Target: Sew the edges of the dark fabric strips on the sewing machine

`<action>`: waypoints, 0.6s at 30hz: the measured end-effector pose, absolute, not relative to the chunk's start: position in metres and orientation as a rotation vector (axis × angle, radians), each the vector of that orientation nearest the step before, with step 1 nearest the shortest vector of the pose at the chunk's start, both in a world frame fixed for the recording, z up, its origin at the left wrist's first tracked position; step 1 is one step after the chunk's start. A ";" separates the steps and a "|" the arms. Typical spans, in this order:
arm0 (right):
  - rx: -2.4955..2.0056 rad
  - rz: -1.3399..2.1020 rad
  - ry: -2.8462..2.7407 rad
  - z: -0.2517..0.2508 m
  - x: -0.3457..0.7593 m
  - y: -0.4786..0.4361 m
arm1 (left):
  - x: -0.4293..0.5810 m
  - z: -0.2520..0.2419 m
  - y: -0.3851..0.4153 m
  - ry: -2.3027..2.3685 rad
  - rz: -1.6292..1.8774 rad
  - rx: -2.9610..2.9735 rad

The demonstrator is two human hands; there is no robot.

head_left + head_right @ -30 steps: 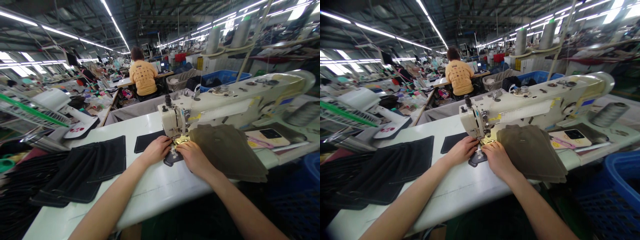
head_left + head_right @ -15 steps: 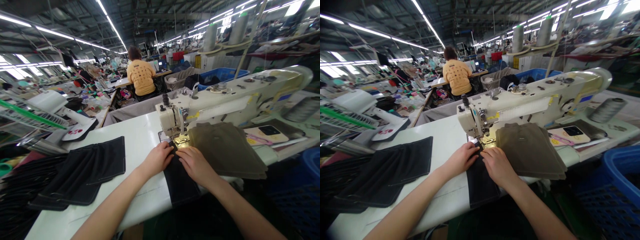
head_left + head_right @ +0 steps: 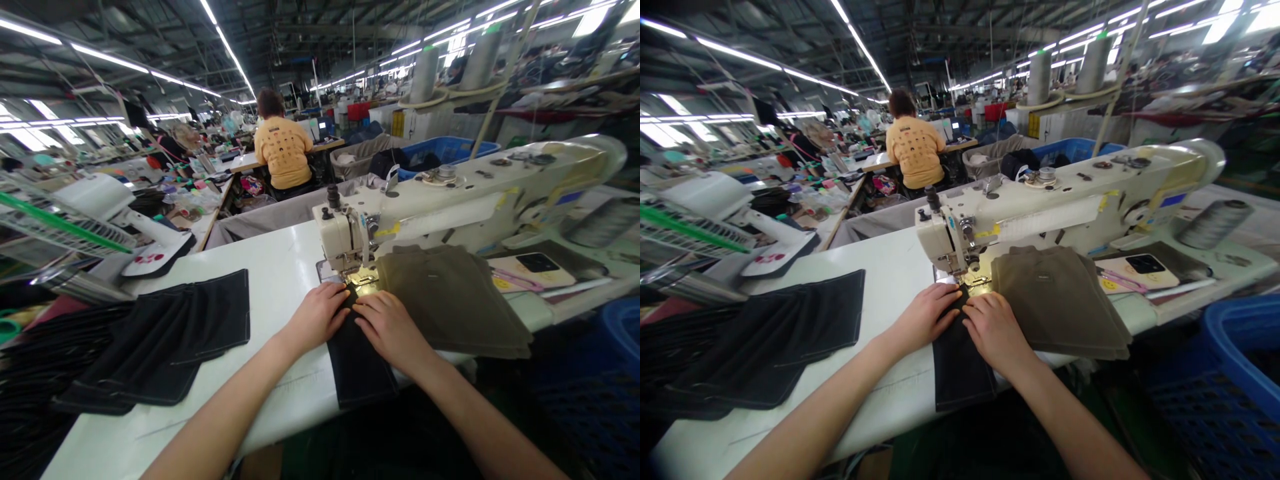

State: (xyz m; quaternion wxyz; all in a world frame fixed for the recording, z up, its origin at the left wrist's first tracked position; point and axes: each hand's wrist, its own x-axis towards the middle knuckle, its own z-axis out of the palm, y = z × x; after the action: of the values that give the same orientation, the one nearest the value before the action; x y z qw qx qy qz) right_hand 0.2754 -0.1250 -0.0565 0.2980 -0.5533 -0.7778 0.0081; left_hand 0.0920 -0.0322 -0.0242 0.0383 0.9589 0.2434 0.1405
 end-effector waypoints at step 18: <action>-1.510 0.035 -2.067 -0.052 0.275 -0.128 | 0.087 -0.024 -0.038 0.626 0.456 2.930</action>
State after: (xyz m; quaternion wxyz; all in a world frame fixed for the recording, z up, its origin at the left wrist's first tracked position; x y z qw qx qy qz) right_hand 0.2750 -0.1275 -0.0524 0.2867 -0.5650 -0.7735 0.0130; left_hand 0.0872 -0.0384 -0.0237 0.0554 0.9653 0.2063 0.1504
